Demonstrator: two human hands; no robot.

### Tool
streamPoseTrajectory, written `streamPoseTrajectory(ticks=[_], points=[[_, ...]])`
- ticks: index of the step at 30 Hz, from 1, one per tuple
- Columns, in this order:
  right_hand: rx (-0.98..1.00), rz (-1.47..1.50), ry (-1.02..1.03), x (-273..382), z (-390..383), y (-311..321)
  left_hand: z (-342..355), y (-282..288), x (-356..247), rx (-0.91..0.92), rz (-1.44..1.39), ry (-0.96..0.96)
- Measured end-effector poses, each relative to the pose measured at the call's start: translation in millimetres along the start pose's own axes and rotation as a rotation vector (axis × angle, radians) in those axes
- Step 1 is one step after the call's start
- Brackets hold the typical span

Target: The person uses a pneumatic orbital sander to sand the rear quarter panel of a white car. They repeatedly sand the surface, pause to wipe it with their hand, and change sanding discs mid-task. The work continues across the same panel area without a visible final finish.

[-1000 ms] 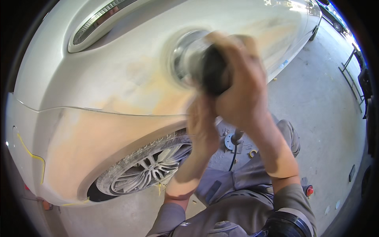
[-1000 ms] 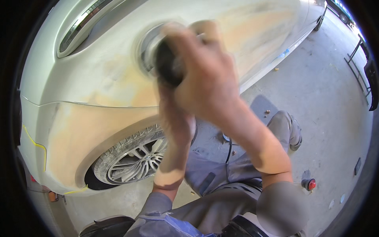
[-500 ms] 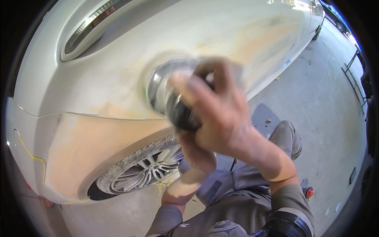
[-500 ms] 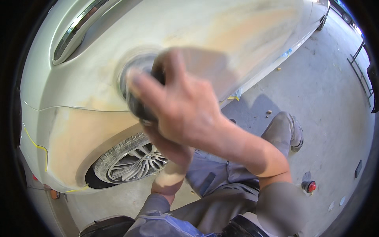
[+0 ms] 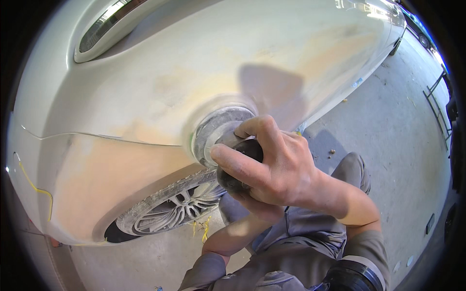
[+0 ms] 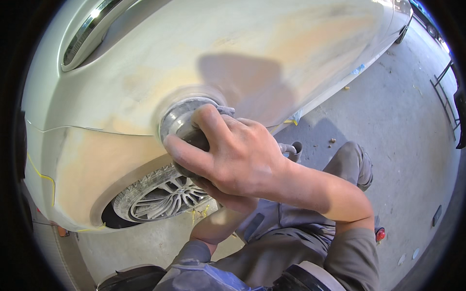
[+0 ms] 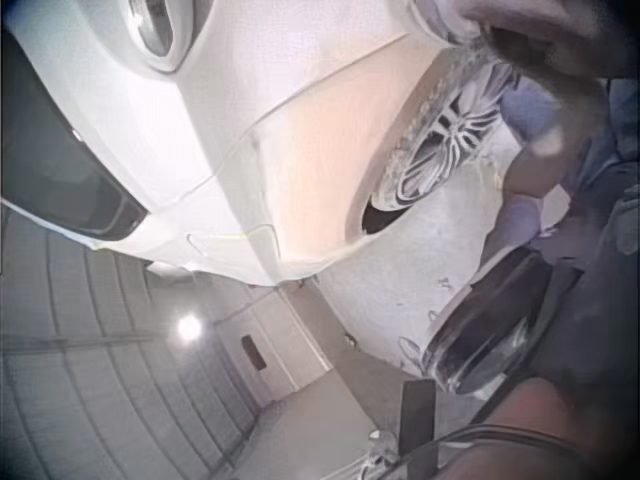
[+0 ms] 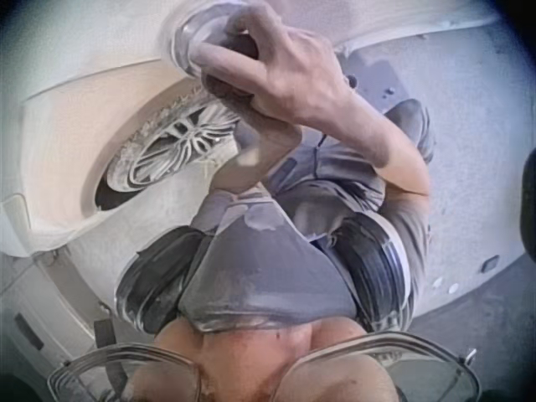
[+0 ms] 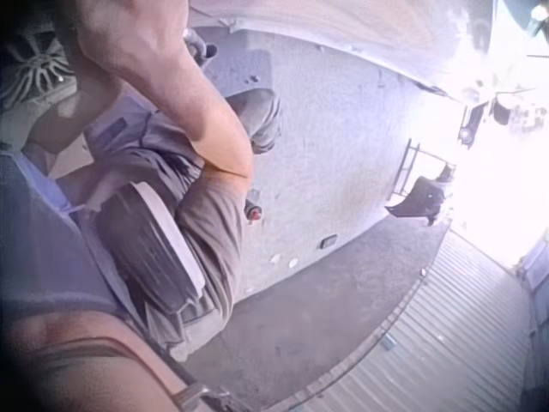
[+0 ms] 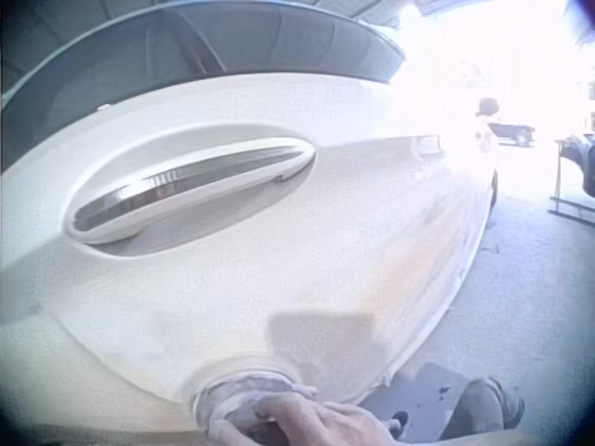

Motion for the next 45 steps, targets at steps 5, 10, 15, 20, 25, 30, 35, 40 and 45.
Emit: streamPoseTrajectory(ticks=[5, 10, 15, 20, 25, 30, 35, 40, 45], points=[[0.057, 0.008, -0.18, 5, 10, 0, 5, 17, 1, 0.035, 0.074, -0.032], [0.172, -0.071, -0.023, 19, 15, -4, 1, 23, -5, 0.033, 0.082, -0.038], [0.19, -0.062, -0.073, 24, 16, -4, -1, 31, -4, 0.024, 0.085, -0.043], [0.179, -0.113, 0.052, 25, 23, -2, -1, 31, -7, 0.033, 0.1, -0.047], [0.197, -0.098, -0.011, 32, 29, 1, 2, 44, -9, 0.046, 0.105, -0.049], [0.266, -0.148, -0.07, 33, 38, 4, -1, 33, -5, 0.047, 0.092, -0.021], [0.187, -0.097, -0.094, 27, 41, 5, -19, -14, -42, -0.125, -0.252, 0.415], [0.204, -0.108, -0.057, 30, 38, 2, -11, 3, -12, 0.06, 0.157, 0.001], [0.134, -0.127, -0.14, 25, 51, 6, 14, 18, 2, 0.18, 0.527, -0.341]])
Point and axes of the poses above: each hand's wrist, its own z-axis towards the middle knuckle, its own y-axis out of the back of the hand, x = y × z, the point moved 1 cm from there along z, towards the middle knuckle, and after that the axes turned 14 degrees about -y, right-handed, at the moved point
